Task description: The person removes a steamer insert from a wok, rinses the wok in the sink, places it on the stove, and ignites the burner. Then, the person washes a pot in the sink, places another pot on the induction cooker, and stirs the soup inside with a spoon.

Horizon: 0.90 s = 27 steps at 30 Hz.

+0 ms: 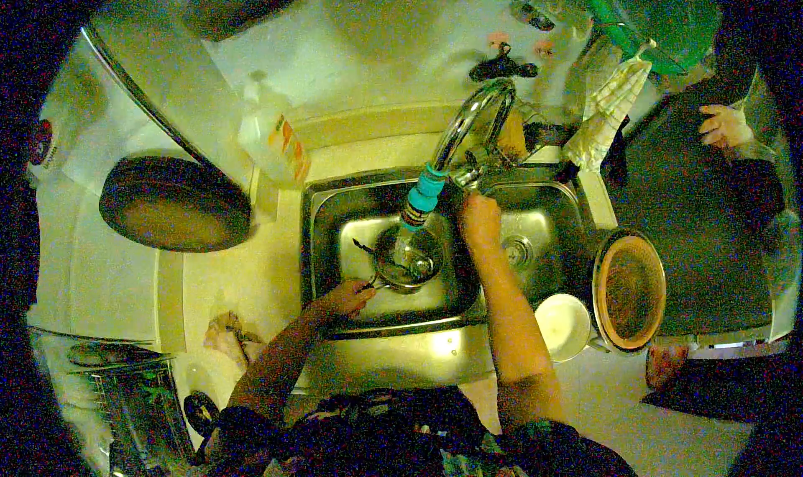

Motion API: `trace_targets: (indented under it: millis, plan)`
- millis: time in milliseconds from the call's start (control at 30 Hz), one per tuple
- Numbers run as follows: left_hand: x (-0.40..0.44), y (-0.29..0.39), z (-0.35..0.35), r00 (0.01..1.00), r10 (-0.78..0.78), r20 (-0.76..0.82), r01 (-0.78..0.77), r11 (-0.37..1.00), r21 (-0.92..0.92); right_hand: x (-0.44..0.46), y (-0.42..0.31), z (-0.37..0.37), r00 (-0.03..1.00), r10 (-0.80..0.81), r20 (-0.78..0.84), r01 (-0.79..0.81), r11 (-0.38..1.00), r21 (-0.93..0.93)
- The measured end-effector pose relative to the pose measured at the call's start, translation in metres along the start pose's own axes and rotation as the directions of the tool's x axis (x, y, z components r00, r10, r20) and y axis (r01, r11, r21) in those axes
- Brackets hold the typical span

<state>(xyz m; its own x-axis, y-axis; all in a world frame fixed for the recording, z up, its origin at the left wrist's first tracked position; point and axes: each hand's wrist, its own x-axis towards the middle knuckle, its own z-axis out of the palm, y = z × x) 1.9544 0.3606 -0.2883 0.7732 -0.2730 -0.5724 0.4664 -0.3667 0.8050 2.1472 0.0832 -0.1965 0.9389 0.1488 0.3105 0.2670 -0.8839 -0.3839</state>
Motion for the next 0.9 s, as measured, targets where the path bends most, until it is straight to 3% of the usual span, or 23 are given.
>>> trace_targets:
  millis: [200, 400, 500, 567, 600, 633, 667, 733, 833, 900]
  plan:
    - [0.0, 0.005, -0.003, 1.0, -0.003, -0.005, 0.003, 0.997, 0.078, 0.001, 0.009, 0.004, 0.999, -0.036, 0.032, 0.037, 0.998, -0.049]
    - [-0.006, 0.004, -0.017, 0.999, -0.029, 0.045, 0.02, 0.982, 0.19, -0.017, 0.001, -0.004, 0.997, 0.052, 0.065, -0.052, 0.999, 0.006]
    - [-0.011, 0.005, -0.021, 0.994, -0.046, 0.094, 0.024, 0.973, 0.23, -0.055, 0.012, 0.043, 0.93, 0.16, 0.332, -0.166, 0.986, -0.01]
    - [-0.017, 0.017, -0.018, 0.994, -0.086, 0.069, 0.063, 0.957, 0.283, -0.077, -0.022, 0.049, 0.862, 0.033, 0.506, -0.052, 0.998, 0.024]
    - [-0.011, 0.011, -0.018, 0.997, -0.023, 0.08, -0.01, 0.922, 0.386, -0.083, -0.044, 0.047, 0.786, -0.003, 0.618, -0.12, 0.98, 0.158]
    - [-0.001, -0.002, -0.017, 0.995, 0.038, 0.098, -0.081, 0.871, 0.484, -0.096, -0.051, 0.057, 0.868, -0.195, 0.456, -0.01, 0.912, 0.409]
    - [0.005, -0.009, -0.017, 0.988, 0.094, 0.122, -0.148, 0.805, 0.575, -0.107, -0.044, 0.096, 0.85, -0.212, 0.482, 0.021, 0.928, 0.372]
    - [0.003, -0.008, -0.013, 0.987, 0.077, 0.14, -0.151, 0.734, 0.663, -0.115, -0.065, 0.098, 0.834, -0.31, 0.456, 0.085, 0.89, 0.449]
    - [-0.003, -0.003, -0.006, 0.986, -0.049, 0.162, -0.09, 0.664, 0.743, -0.116, -0.1, 0.065, 0.727, -0.233, 0.646, 0.053, 0.957, 0.286]
    - [-0.008, 0.007, -0.003, 0.983, -0.114, 0.141, -0.037, 0.638, 0.769, -0.124, -0.093, 0.071, 0.794, -0.298, 0.53, 0.092, 0.921, 0.38]
